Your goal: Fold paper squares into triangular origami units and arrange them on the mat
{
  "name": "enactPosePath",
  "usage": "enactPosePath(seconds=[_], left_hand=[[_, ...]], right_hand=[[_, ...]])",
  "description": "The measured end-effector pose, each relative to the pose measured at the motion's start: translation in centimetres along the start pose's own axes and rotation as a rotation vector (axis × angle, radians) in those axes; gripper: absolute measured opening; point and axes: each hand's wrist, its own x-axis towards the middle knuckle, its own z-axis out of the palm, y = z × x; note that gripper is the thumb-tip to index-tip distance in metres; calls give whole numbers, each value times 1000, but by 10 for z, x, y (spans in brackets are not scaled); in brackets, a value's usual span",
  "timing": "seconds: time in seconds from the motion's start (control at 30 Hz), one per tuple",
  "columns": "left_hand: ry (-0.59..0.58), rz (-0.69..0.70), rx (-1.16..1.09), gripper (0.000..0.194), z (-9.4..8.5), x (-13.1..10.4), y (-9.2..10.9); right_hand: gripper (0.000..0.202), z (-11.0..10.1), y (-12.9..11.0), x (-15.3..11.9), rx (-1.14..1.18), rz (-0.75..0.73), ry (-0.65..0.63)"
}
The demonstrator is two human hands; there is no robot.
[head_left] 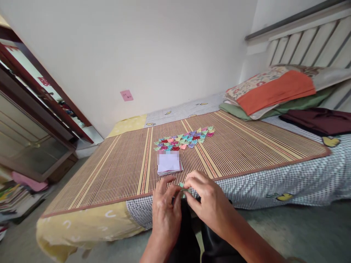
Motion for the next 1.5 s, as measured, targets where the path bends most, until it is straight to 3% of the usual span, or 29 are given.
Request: enactPosePath(seconds=[0.27, 0.47, 0.6, 0.77, 0.9, 1.07, 1.23, 1.5], left_hand=[[-18, 13, -11, 21, 2, -2, -2], [-10, 102, -3, 23, 7, -6, -2], [3, 116, -64, 25, 9, -5, -3], [61, 5, -147, 20, 11, 0, -2], [66, -19, -157, 19, 13, 0, -1], [24, 59, -82, 22, 15, -5, -3], [-32, 159, 43, 23, 17, -10, -8], [-68, 152, 50, 21, 16, 1, -12]], right_hand=[[25, 14, 3, -4, -289, 105, -27], [25, 16, 10, -7, -371, 80, 4], [22, 16, 8, -7, -314, 102, -8], [19, 24, 7, -10, -189, 163, 0], [22, 30, 9, -14, -215, 128, 20], [21, 26, 14, -14, -314, 78, 40], [19, 21, 18, -13, -234, 171, -11], [21, 20, 21, -12, -157, 248, -84]])
